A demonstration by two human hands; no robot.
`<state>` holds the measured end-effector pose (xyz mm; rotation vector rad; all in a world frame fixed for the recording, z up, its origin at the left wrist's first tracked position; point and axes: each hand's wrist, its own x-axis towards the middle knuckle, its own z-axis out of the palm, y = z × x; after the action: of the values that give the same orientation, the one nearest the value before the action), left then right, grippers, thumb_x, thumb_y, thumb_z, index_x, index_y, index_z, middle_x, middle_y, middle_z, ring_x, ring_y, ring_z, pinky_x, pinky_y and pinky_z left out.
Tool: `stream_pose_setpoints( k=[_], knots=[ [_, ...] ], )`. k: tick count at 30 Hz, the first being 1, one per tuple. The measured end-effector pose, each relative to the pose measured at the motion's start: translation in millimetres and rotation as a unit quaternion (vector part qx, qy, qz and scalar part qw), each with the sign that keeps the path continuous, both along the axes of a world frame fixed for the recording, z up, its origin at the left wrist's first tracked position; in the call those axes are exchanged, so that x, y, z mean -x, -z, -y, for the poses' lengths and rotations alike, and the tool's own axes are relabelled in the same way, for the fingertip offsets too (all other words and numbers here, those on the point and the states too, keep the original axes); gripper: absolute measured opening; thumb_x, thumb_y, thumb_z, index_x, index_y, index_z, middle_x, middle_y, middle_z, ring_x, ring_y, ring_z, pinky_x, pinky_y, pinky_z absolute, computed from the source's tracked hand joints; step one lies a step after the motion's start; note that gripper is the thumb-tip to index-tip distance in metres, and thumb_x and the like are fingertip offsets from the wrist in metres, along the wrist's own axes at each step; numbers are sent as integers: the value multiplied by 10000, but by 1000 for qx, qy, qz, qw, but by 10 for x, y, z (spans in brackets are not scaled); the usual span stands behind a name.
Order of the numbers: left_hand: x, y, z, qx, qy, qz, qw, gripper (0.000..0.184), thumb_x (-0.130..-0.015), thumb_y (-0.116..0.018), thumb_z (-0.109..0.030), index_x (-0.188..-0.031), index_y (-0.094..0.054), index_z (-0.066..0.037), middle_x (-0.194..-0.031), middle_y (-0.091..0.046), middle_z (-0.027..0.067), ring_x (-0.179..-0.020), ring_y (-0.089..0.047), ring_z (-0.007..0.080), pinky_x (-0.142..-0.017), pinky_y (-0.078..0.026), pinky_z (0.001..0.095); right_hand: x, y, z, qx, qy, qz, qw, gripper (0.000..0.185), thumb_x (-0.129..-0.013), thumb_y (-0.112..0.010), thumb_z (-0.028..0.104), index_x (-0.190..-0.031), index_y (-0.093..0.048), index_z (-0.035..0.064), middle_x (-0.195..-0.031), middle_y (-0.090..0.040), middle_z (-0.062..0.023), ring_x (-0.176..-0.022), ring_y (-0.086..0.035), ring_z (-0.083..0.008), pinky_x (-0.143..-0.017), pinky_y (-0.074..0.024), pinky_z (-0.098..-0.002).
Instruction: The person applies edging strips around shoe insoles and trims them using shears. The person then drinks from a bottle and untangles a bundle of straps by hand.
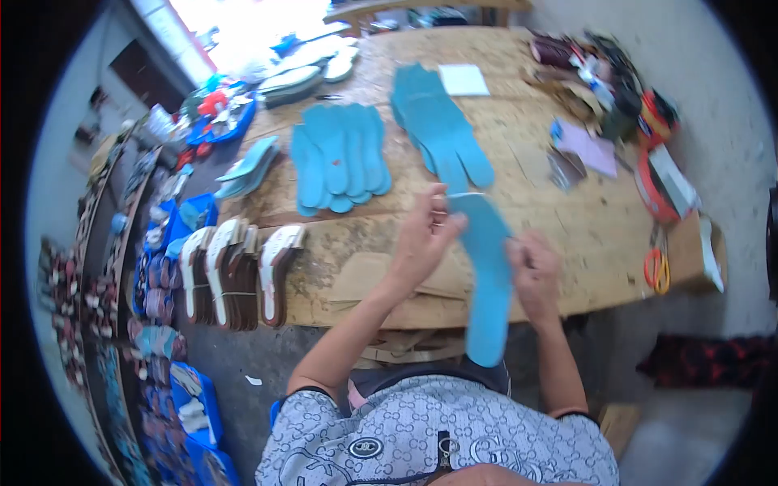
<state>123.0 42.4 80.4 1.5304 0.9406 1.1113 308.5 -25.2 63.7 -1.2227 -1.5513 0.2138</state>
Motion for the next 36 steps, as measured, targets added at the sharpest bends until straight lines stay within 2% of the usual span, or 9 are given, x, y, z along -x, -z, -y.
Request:
stream_pose_setpoints(
  k=[5, 8, 12, 16, 18, 20, 25, 30, 36],
  knots=[
    [-37, -331, 271, -510, 105, -362, 773, 753, -693, -721, -317, -1319, -429, -16, -1077, -566, 162, -1076, -524, 316, -976, -369, 466, -34, -6, 98, 299, -78, -266, 913, 188, -914, -586, 198, -819, -623, 39, -667, -556, 3, -531, -477, -48, -459, -349, -229],
    [33, -389, 334, -337, 270, -518, 738, 785, -625, -722, -431, -1270, -500, -43, -1039, -574, 139, -1038, -540, 291, -933, -372, 421, -216, 29, 79, 494, -249, -158, 818, 234, -915, -597, 267, -854, -639, 46, -658, -555, 22, -534, -479, -44, -467, -364, -221],
    [461, -86, 255, -183, 341, -567, 727, 664, -655, -732, -534, -1145, -597, -107, -901, -605, 100, -932, -581, 263, -818, -428, 379, -925, 434, 56, 359, 51, -76, 929, 209, -919, -583, 232, -866, -642, 39, -682, -592, -16, -557, -533, -90, -528, -437, -253],
    [489, 55, 305, 380, 313, -253, 833, 785, -695, -707, -615, -1203, -559, -35, -1012, -627, 100, -970, -600, 235, -801, -486, 376, -655, 85, 386, 50, 200, 168, 964, 191, -933, -526, 159, -916, -644, 10, -781, -644, -70, -598, -589, -143, -581, -486, -280],
    [449, 261, 336, 584, 218, -1, 782, 854, -698, -708, -626, -1234, -531, 15, -1068, -624, 102, -994, -602, 216, -817, -500, 365, -182, 118, 674, 201, -51, -147, 967, 224, -952, -496, 165, -990, -626, -14, -832, -655, -105, -617, -612, -160, -601, -494, -279],
    [375, -44, 368, 552, 237, -9, 800, 881, -695, -731, -591, -1248, -503, 56, -1062, -620, 108, -1006, -596, 207, -834, -492, 353, 156, 106, 741, 516, -246, -339, 747, 368, -985, -488, 310, -1025, -608, -36, -838, -661, -123, -635, -633, -156, -571, -498, -278],
    [377, -280, 420, 271, 361, -229, 862, 909, -588, -842, -492, -1259, -525, 33, -1048, -624, 142, -1001, -594, 207, -834, -477, 310, 434, 147, 595, 272, -61, -543, 792, 210, -903, -634, 184, -986, -629, -9, -800, -668, -86, -605, -617, -116, -421, -427, -209],
    [402, -459, 469, 134, 409, -367, 825, 862, -539, -861, -480, -1179, -587, 29, -963, -665, 147, -901, -627, 222, -800, -469, 318, 293, 403, 713, 245, -57, -663, 706, 95, -854, -676, 80, -898, -609, 29, -755, -630, -46, -630, -615, -114, -428, -453, -246],
    [353, -347, 393, 136, 427, -369, 814, 919, -536, -861, -488, -1236, -554, 22, -1017, -662, 159, -928, -622, 246, -816, -465, 319, 256, 175, 934, 275, -87, -588, 755, 462, -977, -432, 452, -955, -606, 25, -735, -631, -90, -469, -556, -170, -388, -420, -263]
  ],
)
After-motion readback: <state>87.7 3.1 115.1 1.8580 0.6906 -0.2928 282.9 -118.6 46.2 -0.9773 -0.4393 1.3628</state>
